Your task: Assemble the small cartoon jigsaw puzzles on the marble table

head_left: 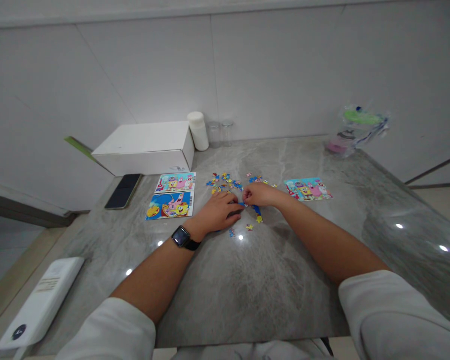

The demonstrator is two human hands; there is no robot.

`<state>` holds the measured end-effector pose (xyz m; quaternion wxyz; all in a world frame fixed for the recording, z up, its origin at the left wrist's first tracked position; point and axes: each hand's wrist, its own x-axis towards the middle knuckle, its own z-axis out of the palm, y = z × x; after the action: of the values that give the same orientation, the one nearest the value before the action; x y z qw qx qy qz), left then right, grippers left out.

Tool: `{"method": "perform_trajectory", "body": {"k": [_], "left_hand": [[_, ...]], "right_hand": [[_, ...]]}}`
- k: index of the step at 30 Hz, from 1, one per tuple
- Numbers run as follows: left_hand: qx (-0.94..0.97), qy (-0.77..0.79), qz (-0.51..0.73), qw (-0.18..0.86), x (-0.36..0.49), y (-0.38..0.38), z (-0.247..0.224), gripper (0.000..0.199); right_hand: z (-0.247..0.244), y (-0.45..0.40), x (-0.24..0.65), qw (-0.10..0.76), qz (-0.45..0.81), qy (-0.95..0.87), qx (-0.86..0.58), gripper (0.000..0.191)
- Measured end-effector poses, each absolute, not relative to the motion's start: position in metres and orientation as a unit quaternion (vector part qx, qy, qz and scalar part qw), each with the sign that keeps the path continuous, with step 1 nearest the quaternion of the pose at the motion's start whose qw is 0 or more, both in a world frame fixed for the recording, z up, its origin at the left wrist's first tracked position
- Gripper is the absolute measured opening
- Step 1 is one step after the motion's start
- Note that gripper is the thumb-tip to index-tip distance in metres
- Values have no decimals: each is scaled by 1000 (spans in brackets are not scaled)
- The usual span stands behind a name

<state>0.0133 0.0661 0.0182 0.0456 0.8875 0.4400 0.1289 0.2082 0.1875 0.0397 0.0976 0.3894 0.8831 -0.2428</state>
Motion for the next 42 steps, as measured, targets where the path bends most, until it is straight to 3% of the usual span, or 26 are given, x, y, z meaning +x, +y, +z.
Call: {"method": "perform_trajectory", "body": {"k": [22, 29, 42], "left_hand": [[890, 437, 122, 49, 18, 64, 18, 39], [888, 440, 125, 44, 19, 63, 19, 38], [885, 445, 129, 48, 19, 63, 17, 38]], "right_hand": [[41, 187, 210, 113, -227, 886, 388, 16], [47, 199, 219, 77, -219, 888, 398, 23], [38, 202, 219, 97, -233, 885, 391, 16]]}}
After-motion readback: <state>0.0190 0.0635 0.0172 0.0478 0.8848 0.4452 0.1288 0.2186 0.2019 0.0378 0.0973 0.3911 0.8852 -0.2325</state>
